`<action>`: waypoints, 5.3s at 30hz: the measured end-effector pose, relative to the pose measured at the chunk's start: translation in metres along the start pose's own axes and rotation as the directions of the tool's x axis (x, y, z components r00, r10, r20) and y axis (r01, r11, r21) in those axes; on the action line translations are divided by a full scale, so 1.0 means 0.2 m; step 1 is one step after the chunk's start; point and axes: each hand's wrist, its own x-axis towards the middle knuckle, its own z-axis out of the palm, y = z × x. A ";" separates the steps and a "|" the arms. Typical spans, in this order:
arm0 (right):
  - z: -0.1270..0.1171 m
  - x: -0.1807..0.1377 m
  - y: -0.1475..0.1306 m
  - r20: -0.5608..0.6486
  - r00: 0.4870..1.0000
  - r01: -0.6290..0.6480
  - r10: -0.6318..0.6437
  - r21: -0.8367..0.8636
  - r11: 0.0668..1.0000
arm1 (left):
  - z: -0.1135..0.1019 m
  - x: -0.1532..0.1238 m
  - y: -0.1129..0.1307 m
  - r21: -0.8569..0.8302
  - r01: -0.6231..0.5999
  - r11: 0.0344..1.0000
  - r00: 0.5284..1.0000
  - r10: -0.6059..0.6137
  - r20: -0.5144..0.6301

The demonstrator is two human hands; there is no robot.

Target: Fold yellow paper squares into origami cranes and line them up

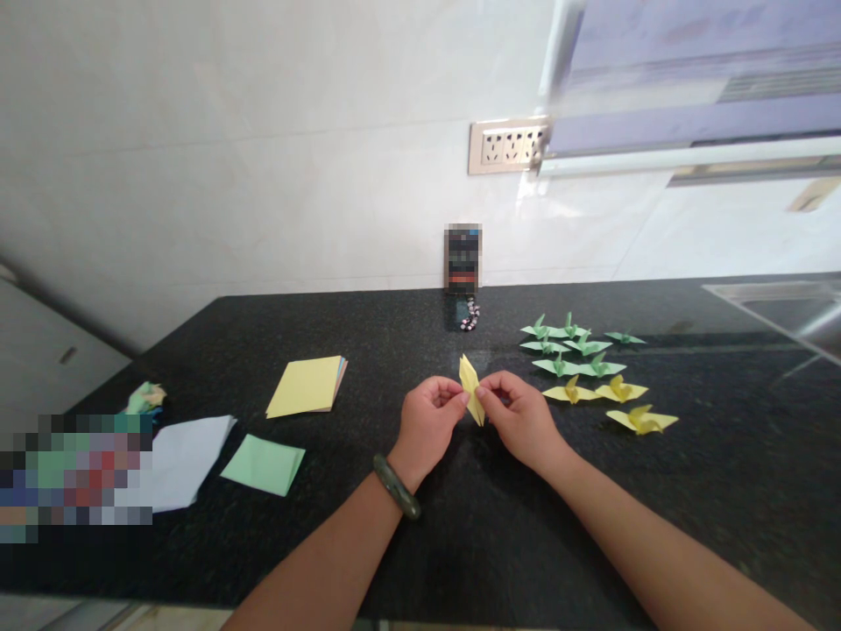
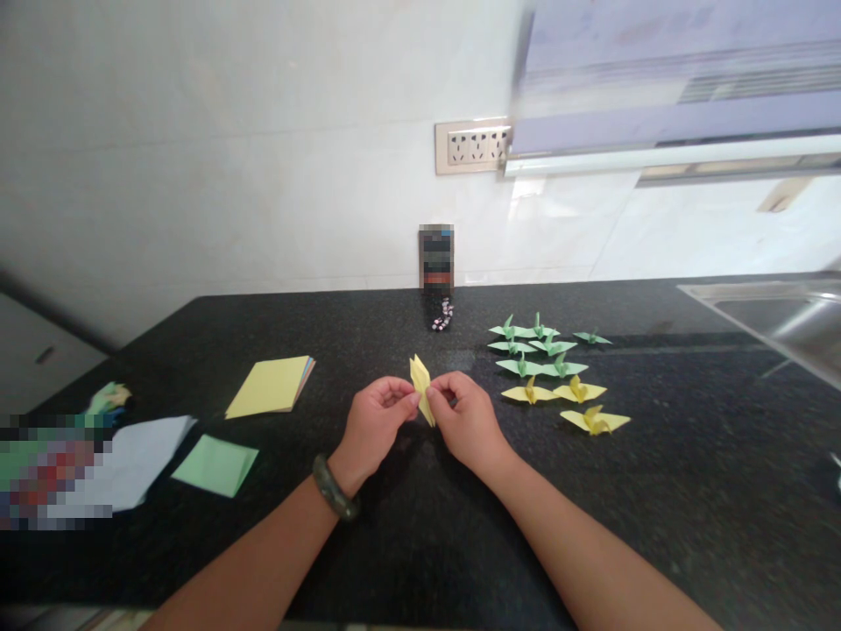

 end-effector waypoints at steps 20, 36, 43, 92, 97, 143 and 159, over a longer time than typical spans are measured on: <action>0.01 -0.01 -0.01 -0.043 0.998 0.042 -0.044 -0.044 0.998 | -0.01 -0.01 0.01 0.088 0.010 0.996 0.997 -0.017 0.076; 0.01 -0.04 -0.03 -0.070 0.992 0.087 -0.107 -0.246 0.965 | -0.02 -0.03 0.00 0.547 -0.408 0.731 0.888 0.456 0.052; 0.01 -0.05 -0.04 -0.026 0.977 0.200 -0.213 -0.247 0.948 | -0.02 -0.03 0.00 0.520 -0.336 0.785 0.928 0.370 0.040; -0.01 -0.06 -0.07 -0.076 0.883 0.447 -0.463 -0.163 0.879 | -0.02 -0.01 0.01 0.088 -0.235 0.968 0.971 0.230 0.064; -0.01 -0.07 -0.08 -0.084 0.929 0.353 -0.359 -0.083 0.932 | -0.03 -0.01 0.01 0.162 -0.261 0.952 0.965 0.254 0.063; 0.00 -0.01 -0.03 0.088 0.993 -0.101 0.076 0.330 0.939 | -0.02 -0.01 0.03 0.111 -0.076 0.991 0.997 0.076 0.002; -0.02 0.01 -0.03 0.242 0.956 -0.282 0.165 0.604 0.745 | -0.02 -0.02 0.04 -0.024 -0.011 1.000 0.980 0.015 0.198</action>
